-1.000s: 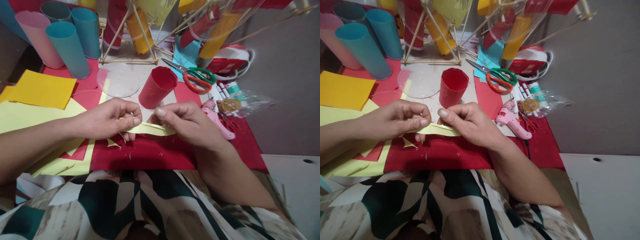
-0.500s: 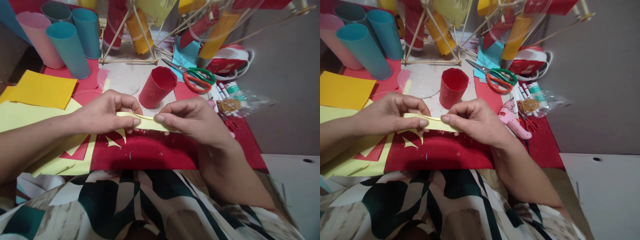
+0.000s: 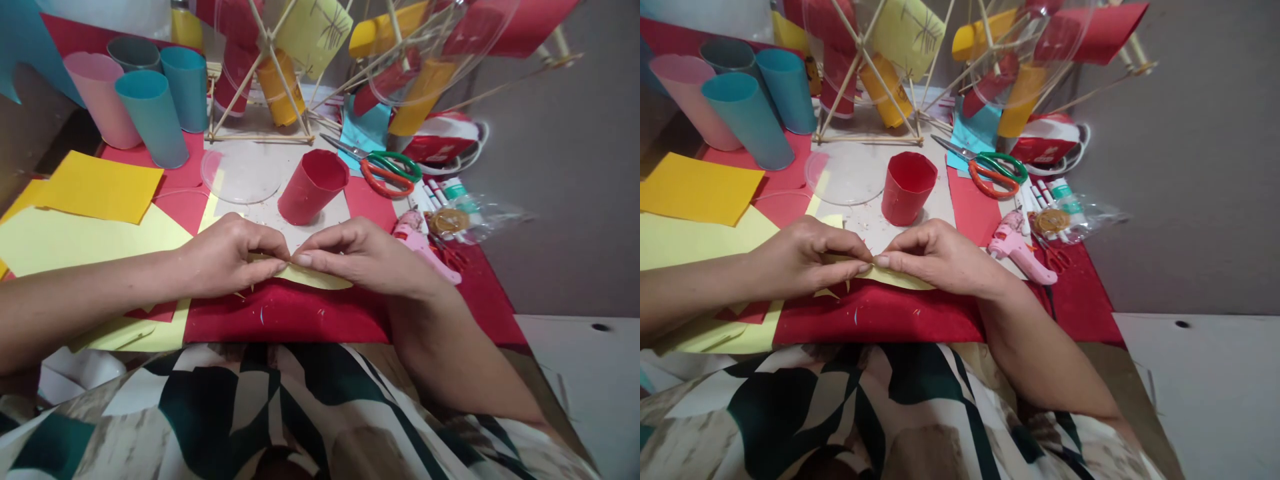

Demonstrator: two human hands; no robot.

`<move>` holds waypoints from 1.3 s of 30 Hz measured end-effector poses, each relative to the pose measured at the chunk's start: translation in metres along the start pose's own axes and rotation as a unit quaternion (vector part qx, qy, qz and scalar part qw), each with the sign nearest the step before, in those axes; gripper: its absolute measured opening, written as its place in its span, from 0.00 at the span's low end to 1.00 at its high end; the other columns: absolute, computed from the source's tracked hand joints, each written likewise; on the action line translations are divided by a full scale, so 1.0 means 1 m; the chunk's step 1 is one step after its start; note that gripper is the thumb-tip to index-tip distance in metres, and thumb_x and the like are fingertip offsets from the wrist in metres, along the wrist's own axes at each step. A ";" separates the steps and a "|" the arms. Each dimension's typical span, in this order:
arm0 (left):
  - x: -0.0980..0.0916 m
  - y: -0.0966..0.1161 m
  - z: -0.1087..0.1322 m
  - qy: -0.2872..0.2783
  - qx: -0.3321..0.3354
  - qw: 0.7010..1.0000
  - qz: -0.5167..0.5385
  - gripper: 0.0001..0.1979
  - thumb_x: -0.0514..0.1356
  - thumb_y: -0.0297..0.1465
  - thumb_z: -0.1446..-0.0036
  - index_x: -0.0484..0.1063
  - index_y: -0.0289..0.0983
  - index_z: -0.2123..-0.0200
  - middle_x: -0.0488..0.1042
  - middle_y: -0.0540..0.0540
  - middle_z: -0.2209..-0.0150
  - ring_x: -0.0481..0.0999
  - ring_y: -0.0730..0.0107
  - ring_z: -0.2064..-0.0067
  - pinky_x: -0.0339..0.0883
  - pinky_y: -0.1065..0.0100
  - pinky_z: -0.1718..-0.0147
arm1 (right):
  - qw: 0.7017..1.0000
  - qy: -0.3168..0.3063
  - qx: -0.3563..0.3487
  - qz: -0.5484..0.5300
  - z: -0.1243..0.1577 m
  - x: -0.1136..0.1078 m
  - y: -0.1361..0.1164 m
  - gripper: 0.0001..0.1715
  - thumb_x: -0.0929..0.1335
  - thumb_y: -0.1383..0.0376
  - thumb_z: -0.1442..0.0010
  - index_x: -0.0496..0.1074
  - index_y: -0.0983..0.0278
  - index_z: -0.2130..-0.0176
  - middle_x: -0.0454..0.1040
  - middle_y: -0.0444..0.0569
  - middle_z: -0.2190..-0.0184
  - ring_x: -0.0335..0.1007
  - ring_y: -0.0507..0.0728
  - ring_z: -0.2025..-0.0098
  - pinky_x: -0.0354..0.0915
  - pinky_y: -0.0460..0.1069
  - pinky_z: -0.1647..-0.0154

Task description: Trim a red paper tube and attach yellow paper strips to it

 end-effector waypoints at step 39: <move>-0.004 0.003 -0.004 -0.012 -0.039 0.995 0.091 0.08 0.62 0.19 0.48 0.79 0.34 0.68 0.79 0.56 0.75 0.75 0.83 0.75 0.66 0.86 0.76 | 0.995 -0.069 0.035 -0.058 -0.003 0.001 0.004 0.21 0.73 0.54 0.42 0.75 0.69 0.73 0.55 0.36 0.85 0.45 0.43 0.82 0.43 0.44 0.83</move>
Point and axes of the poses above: each hand's wrist, its own z-axis away from the middle knuckle, its own x-axis out of the palm, y = z × x, the point moved 4 cm from there along -z, towards the middle knuckle
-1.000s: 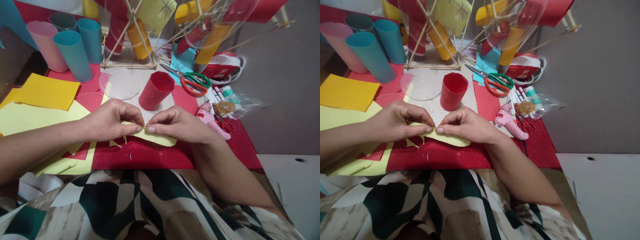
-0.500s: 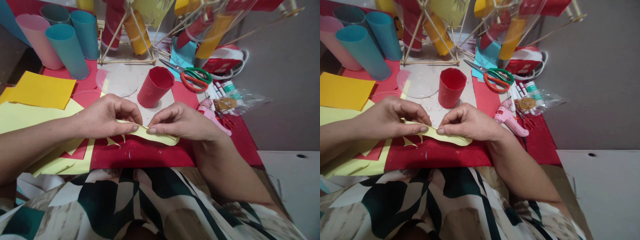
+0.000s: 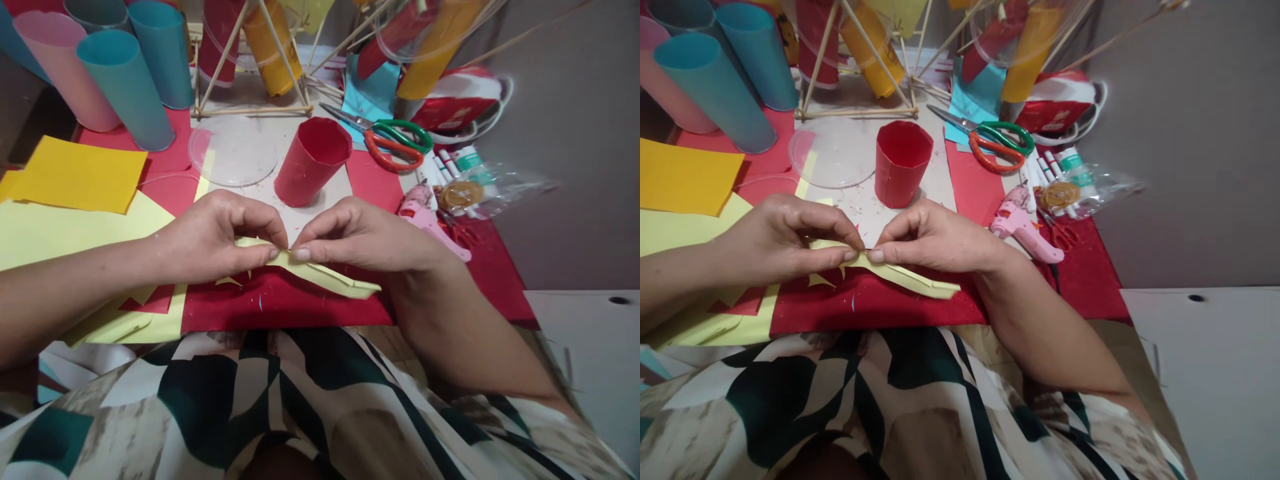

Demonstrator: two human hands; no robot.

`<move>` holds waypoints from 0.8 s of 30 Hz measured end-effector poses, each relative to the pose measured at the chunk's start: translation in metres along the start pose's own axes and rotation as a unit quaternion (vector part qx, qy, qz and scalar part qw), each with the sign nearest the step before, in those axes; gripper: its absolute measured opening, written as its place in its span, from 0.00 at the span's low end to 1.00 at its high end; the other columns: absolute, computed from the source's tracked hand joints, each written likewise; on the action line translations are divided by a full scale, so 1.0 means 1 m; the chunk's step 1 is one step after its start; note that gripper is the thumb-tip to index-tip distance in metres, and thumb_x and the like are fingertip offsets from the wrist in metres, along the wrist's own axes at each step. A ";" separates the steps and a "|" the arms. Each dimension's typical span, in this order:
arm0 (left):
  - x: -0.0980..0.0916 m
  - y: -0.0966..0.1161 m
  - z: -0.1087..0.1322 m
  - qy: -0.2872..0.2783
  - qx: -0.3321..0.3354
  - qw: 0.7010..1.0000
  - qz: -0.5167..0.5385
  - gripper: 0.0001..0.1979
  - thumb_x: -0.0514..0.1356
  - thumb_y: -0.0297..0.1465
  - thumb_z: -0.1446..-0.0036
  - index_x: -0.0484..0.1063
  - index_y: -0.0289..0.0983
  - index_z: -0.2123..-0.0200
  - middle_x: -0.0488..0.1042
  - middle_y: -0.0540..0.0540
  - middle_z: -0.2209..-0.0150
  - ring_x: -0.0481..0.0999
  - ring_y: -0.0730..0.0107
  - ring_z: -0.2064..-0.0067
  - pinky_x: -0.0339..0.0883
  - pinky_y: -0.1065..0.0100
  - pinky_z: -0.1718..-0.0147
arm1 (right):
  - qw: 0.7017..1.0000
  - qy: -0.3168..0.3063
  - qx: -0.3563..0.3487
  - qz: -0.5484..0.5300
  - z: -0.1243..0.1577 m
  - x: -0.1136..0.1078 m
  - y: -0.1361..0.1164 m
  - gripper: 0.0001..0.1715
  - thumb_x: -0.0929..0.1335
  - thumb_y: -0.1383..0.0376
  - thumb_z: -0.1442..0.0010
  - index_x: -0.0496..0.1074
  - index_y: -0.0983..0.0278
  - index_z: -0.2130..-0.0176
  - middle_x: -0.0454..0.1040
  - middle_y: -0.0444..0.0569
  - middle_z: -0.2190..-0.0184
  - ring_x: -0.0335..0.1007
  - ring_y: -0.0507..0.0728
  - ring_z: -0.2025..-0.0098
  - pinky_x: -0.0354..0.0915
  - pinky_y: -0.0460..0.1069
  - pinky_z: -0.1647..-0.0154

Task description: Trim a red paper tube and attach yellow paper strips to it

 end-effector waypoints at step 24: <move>0.001 -0.012 -0.001 -0.053 -0.128 0.984 0.112 0.02 0.64 0.28 0.48 0.75 0.35 0.71 0.72 0.51 0.80 0.69 0.79 0.81 0.61 0.79 0.83 | 0.994 0.035 -0.062 0.078 0.003 0.007 -0.007 0.12 0.69 0.66 0.41 0.73 0.69 0.75 0.63 0.40 0.81 0.54 0.46 0.76 0.52 0.44 0.77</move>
Point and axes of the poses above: each hand's wrist, its own z-axis away from the middle knuckle, its own x-axis out of the palm, y = z × x, the point moved 4 cm from there along -z, towards the middle knuckle
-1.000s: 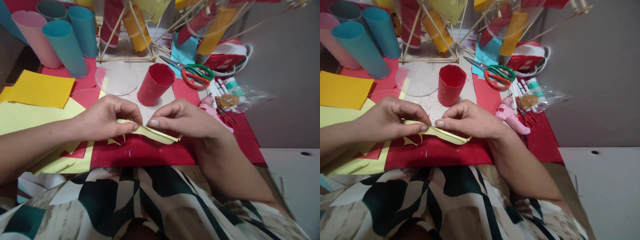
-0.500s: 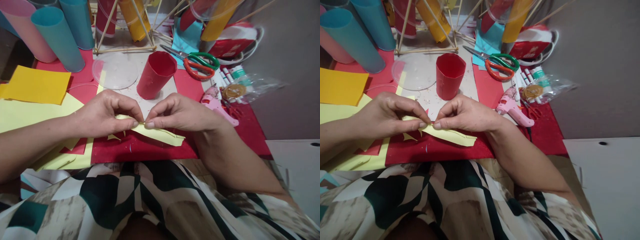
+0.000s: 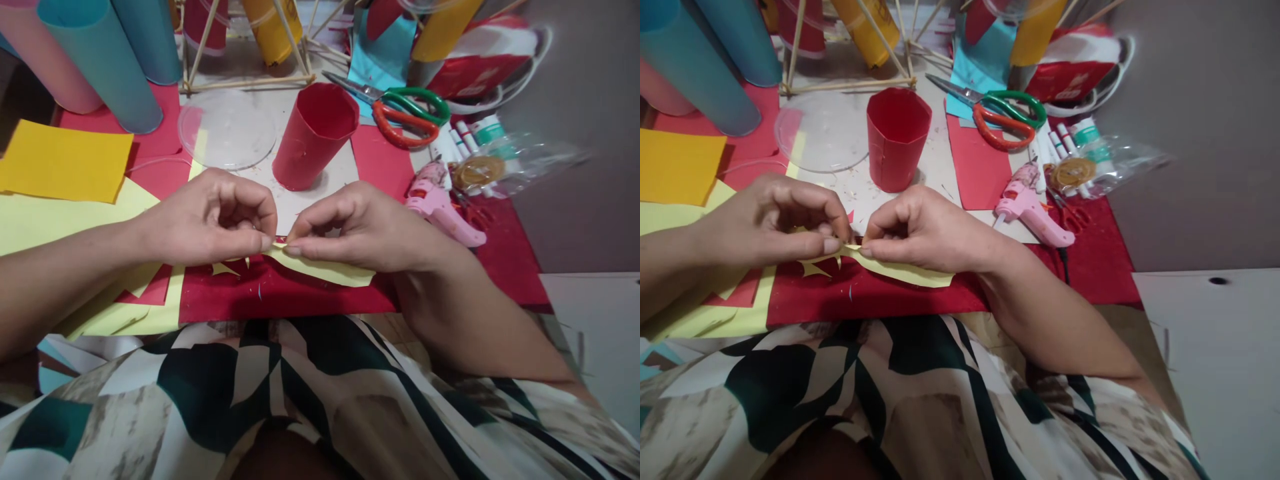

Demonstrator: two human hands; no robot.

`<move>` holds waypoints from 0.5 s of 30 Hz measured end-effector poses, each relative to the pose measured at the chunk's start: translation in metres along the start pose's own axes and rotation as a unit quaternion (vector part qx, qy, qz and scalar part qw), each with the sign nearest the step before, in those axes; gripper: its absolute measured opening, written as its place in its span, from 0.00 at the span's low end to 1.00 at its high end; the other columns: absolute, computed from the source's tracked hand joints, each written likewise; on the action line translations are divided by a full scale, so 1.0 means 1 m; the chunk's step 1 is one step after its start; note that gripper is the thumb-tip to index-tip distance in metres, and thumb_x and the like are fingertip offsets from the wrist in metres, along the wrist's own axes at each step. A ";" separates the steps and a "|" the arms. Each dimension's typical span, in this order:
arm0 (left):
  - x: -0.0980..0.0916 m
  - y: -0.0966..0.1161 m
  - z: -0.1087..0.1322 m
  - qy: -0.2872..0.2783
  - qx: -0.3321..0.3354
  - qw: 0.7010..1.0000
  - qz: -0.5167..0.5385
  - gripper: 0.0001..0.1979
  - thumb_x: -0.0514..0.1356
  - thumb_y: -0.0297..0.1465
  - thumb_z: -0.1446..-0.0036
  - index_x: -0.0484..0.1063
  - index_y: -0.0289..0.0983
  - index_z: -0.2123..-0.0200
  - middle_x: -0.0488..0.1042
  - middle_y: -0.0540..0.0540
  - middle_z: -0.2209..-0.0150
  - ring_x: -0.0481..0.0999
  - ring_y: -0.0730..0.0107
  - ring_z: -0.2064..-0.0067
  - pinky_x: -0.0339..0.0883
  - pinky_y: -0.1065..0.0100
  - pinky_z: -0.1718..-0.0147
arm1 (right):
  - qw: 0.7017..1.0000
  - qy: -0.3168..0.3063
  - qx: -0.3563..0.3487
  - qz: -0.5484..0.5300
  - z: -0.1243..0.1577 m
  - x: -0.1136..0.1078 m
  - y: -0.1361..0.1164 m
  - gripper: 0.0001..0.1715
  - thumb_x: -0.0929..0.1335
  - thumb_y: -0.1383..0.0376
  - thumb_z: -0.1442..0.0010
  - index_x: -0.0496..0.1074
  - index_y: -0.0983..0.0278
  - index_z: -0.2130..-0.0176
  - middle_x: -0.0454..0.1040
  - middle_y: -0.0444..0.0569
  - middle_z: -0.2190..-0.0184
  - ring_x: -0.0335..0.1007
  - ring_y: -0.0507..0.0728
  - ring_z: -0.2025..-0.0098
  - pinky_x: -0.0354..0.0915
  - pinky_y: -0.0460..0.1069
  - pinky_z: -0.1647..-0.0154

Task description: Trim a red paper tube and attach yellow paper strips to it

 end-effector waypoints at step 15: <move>0.004 -0.012 -0.005 -0.129 -0.046 0.991 0.013 0.09 0.63 0.34 0.42 0.79 0.36 0.71 0.59 0.54 0.83 0.53 0.82 0.82 0.47 0.77 0.85 | 0.988 -0.028 -0.074 0.129 0.001 0.005 -0.002 0.14 0.67 0.65 0.37 0.73 0.67 0.74 0.68 0.42 0.79 0.59 0.47 0.76 0.55 0.44 0.75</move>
Point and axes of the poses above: each hand's wrist, its own z-axis away from the middle knuckle, its own x-axis out of the palm, y = z × x, the point moved 4 cm from there along -z, towards the middle knuckle
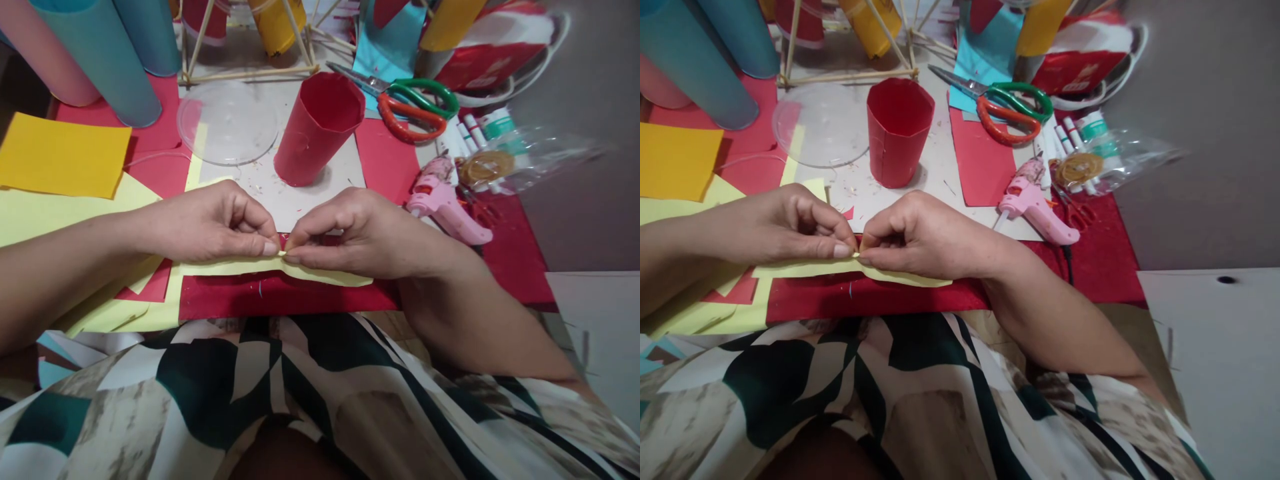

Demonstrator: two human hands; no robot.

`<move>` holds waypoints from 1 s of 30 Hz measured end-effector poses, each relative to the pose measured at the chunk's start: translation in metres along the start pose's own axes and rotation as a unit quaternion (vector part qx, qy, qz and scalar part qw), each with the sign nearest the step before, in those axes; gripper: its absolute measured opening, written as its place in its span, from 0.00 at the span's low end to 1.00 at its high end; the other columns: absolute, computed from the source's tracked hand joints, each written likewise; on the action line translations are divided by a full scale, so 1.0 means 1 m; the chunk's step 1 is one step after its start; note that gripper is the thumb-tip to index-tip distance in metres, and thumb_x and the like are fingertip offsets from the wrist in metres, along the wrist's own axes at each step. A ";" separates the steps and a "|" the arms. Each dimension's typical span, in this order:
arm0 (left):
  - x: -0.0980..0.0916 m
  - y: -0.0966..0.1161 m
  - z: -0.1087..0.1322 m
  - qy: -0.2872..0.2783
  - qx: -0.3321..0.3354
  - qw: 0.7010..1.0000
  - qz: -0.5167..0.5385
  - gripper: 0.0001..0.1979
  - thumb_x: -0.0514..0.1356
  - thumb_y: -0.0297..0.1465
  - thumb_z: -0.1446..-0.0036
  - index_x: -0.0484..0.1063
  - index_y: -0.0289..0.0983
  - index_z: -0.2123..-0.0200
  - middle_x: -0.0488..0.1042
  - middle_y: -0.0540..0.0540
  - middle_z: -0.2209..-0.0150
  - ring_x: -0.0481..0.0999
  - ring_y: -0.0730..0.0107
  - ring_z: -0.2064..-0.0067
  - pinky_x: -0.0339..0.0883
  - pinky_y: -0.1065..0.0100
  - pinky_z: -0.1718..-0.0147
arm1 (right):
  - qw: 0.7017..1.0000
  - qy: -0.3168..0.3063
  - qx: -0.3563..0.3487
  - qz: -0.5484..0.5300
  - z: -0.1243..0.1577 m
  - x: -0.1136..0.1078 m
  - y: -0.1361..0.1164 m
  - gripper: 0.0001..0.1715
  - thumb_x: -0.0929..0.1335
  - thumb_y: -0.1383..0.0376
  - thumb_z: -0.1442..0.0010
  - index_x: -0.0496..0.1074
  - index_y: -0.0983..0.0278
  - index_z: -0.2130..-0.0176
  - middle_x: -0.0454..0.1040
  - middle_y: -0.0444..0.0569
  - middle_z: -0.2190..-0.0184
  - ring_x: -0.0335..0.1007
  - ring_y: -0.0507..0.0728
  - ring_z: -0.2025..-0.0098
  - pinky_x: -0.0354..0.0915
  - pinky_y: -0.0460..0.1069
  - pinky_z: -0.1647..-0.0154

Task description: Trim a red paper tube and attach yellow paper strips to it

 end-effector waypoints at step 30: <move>-0.010 0.005 0.005 0.123 0.023 0.992 0.019 0.04 0.66 0.29 0.46 0.78 0.34 0.68 0.73 0.52 0.79 0.72 0.78 0.79 0.62 0.78 0.80 | 0.979 -0.001 0.126 -0.161 0.004 -0.013 0.004 0.20 0.72 0.52 0.42 0.74 0.66 0.75 0.62 0.40 0.81 0.53 0.45 0.78 0.49 0.45 0.80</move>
Point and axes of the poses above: each hand's wrist, its own z-axis away from the middle knuckle, its own x-axis out of the palm, y = z × x, the point moved 4 cm from there along -z, towards the middle knuckle
